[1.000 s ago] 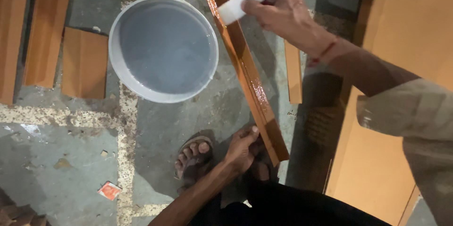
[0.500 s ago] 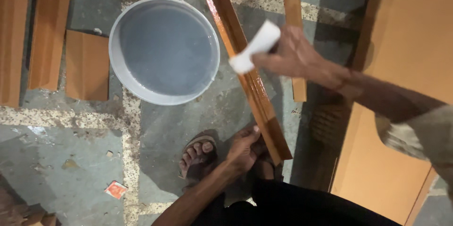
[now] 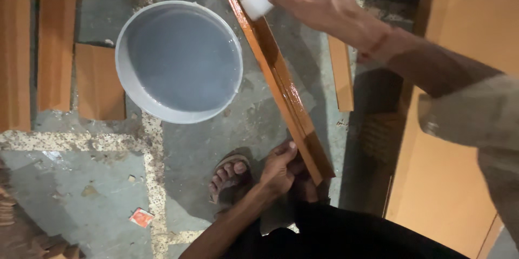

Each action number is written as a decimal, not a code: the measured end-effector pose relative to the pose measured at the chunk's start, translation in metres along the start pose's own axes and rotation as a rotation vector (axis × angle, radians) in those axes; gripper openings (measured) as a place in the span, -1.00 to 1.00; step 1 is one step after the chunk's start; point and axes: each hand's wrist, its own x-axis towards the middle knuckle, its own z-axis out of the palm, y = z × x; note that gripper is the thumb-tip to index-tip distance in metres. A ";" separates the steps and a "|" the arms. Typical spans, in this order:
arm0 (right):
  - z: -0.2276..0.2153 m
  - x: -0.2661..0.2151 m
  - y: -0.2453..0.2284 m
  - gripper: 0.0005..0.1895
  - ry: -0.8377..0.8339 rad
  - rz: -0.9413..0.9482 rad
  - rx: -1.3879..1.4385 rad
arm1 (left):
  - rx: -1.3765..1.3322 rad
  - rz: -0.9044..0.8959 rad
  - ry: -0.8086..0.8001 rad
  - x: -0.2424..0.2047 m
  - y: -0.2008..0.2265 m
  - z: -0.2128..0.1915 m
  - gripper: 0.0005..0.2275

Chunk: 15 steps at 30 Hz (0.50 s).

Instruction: The person wipes a long, thin wooden strip with a white cloth, repeatedly dipping the cloth into a bucket of water to clean the surface. The person holds the wood with one hand and scrubs it with the other, occasionally turning the strip to clean different sides.

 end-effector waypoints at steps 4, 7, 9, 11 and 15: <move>0.022 0.020 0.007 -0.58 0.028 0.001 -0.046 | 0.055 -0.011 0.025 0.000 0.001 0.000 -0.76; 0.033 0.021 0.011 -0.61 0.033 -0.025 -0.080 | 0.046 -0.044 0.094 0.001 0.001 0.001 -0.81; 0.033 0.013 0.016 -0.56 0.110 -0.370 0.034 | 0.075 -0.053 0.127 0.002 0.003 0.002 -0.81; 0.030 -0.007 0.022 -0.56 0.056 -0.362 0.104 | 0.069 -0.040 0.108 0.001 0.003 0.002 -0.80; 0.024 -0.058 0.030 -0.65 -0.243 -0.019 0.295 | 0.053 -0.033 0.073 0.001 0.002 0.003 -0.76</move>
